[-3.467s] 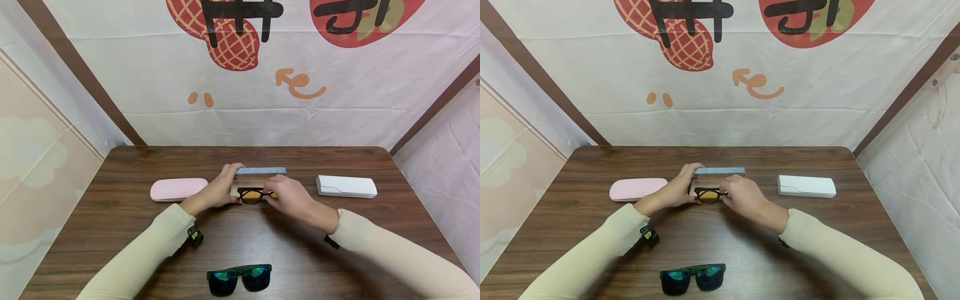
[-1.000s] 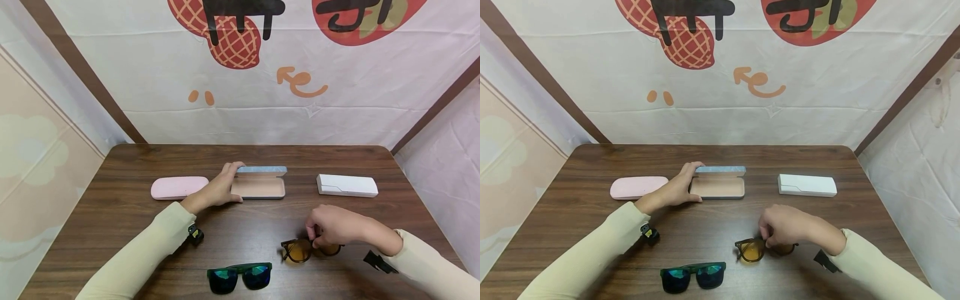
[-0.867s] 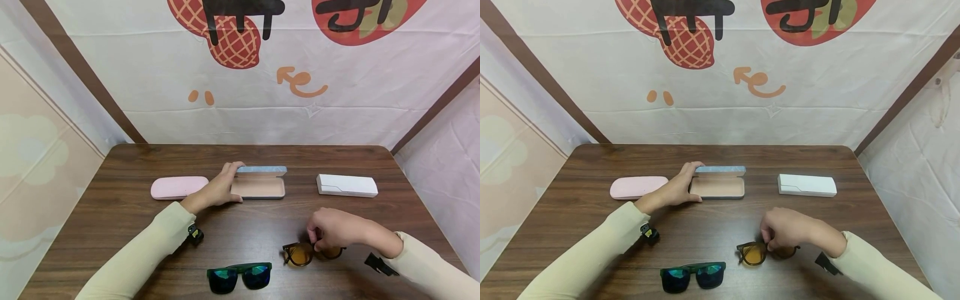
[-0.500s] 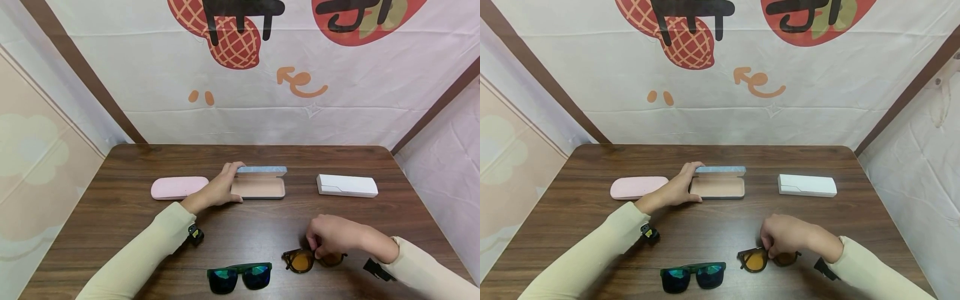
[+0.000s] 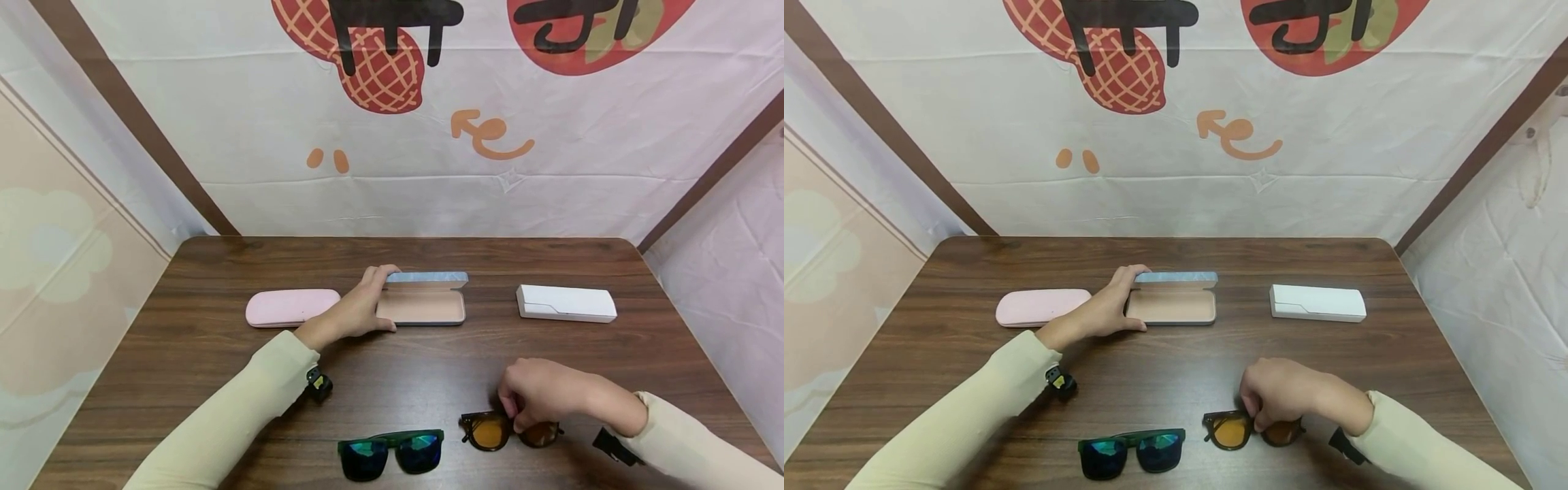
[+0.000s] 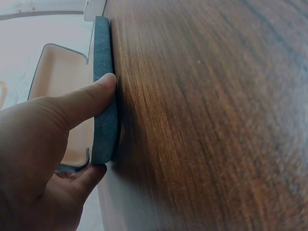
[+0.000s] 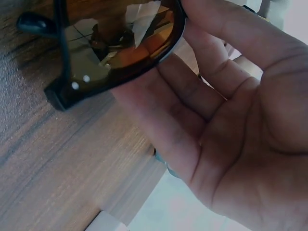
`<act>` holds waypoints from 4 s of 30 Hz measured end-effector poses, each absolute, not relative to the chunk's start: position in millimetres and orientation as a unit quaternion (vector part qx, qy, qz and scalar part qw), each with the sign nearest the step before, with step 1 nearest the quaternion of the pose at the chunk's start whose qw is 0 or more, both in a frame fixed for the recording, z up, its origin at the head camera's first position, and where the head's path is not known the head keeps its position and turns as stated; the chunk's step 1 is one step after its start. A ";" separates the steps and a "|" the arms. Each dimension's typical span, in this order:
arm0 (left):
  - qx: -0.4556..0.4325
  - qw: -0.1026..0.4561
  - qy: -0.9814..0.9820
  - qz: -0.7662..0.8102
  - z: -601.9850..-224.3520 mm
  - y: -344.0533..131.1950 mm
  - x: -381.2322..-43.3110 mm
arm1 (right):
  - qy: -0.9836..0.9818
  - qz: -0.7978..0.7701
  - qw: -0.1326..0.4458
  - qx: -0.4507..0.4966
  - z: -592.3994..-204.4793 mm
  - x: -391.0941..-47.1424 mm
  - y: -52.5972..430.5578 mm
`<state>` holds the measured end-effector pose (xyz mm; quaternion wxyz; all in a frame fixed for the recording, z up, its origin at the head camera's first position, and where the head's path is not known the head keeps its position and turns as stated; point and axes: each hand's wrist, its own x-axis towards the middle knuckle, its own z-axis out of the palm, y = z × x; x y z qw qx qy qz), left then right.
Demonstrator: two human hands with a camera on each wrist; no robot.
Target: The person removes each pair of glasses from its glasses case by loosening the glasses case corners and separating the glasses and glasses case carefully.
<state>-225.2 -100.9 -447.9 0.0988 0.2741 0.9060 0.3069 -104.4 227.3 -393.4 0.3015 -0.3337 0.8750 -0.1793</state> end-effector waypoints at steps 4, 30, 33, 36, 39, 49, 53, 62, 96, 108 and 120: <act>0.273 0.100 0.906 0.307 -448.4 -101.6 -225.4 | 0.877 -0.169 0.298 -0.336 -394.7 -102.9 226.8; 0.277 0.097 0.905 0.308 -450.9 -102.3 -225.5 | 0.879 -0.150 0.290 -0.347 -398.6 -96.7 223.3; 0.278 0.097 0.905 0.308 -450.7 -102.3 -225.4 | 0.879 -0.150 0.290 -0.349 -399.4 -97.0 223.8; 0.279 0.096 0.905 0.308 -450.3 -102.4 -225.4 | 0.879 -0.150 0.290 -0.348 -400.0 -97.5 224.4; 0.278 0.095 0.905 0.308 -450.2 -102.6 -225.4 | 0.879 -0.149 0.292 -0.346 -400.1 -98.1 224.8; 0.278 0.094 0.905 0.309 -450.9 -102.5 -225.5 | 0.883 -0.136 0.277 -0.353 -399.7 -97.7 226.6; 0.277 0.093 0.905 0.308 -451.1 -102.4 -225.4 | 0.884 -0.135 0.272 -0.355 -400.6 -97.4 227.6; 0.277 0.094 0.905 0.308 -450.3 -102.4 -225.3 | 0.882 -0.135 0.266 -0.365 -401.3 -98.3 228.6; 0.273 0.092 0.908 0.304 -450.6 -102.1 -225.3 | 0.882 -0.194 0.156 -0.400 -386.0 -109.1 219.8; 0.277 0.091 0.906 0.307 -451.8 -102.2 -225.4 | 0.872 -0.162 0.058 -0.459 -390.0 -106.3 215.0; 0.280 0.084 0.908 0.300 -452.1 -103.1 -225.5 | 0.866 -0.143 0.036 -0.479 -389.9 -105.3 206.5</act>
